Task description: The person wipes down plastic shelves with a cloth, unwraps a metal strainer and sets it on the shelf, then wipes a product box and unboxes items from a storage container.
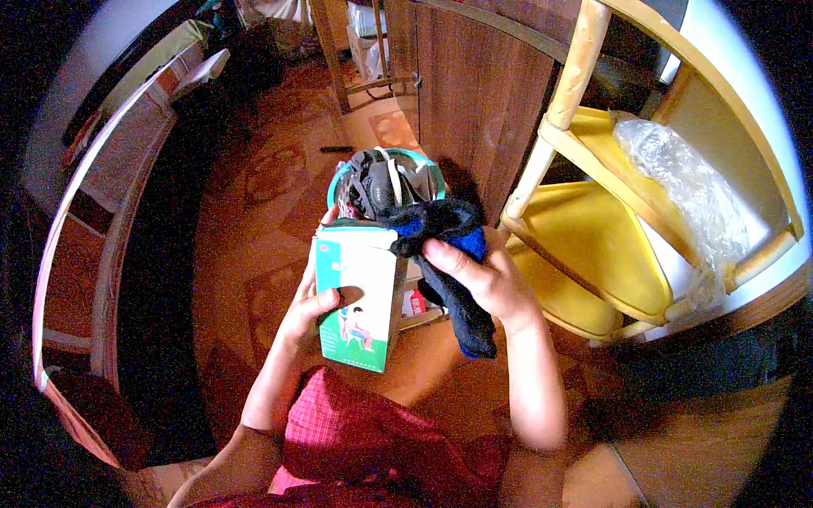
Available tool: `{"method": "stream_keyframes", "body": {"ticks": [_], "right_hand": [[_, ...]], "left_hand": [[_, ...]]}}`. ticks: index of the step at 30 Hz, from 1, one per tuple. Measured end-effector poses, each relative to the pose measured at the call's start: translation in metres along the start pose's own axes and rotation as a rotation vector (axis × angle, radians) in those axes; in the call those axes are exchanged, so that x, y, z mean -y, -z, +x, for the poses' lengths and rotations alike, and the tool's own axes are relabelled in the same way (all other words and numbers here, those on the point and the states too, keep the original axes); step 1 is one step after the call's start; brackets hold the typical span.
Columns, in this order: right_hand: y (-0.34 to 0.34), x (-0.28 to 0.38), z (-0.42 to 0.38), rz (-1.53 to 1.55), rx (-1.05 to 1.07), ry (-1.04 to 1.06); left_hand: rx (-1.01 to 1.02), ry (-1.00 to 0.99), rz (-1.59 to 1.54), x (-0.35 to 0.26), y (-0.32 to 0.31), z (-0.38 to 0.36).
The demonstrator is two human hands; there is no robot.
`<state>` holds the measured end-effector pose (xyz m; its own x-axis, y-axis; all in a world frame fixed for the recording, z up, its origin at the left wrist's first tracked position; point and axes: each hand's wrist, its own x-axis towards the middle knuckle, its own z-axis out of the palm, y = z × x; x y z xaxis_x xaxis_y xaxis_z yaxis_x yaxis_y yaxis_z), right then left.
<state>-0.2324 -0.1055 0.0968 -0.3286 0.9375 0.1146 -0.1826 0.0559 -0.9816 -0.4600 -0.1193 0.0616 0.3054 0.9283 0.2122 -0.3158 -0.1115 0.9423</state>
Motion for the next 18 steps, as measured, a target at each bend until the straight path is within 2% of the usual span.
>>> {"method": "stream_keyframes", "body": {"ticks": [6,9,12,13,15,18], "right_hand": [[-0.002,-0.003,0.002,-0.046,0.032,0.068],[-0.001,-0.005,0.002,-0.044,0.069,-0.024],[-0.005,-0.005,0.005,-0.074,0.159,0.079],[-0.007,-0.006,0.006,-0.074,0.160,0.079],[-0.010,-0.011,0.008,-0.110,0.105,0.211],[-0.009,-0.015,0.008,-0.137,0.112,0.219]], "left_hand": [[-0.030,0.006,-0.044,-0.002,-0.001,0.000],[-0.019,0.006,-0.048,0.002,0.002,0.000],[-0.020,-0.028,0.003,0.005,0.005,0.001],[-0.038,-0.010,0.051,0.003,0.003,-0.001],[-0.059,0.007,0.101,0.001,0.002,-0.003],[-0.040,-0.063,0.189,0.003,0.008,-0.003]]}}
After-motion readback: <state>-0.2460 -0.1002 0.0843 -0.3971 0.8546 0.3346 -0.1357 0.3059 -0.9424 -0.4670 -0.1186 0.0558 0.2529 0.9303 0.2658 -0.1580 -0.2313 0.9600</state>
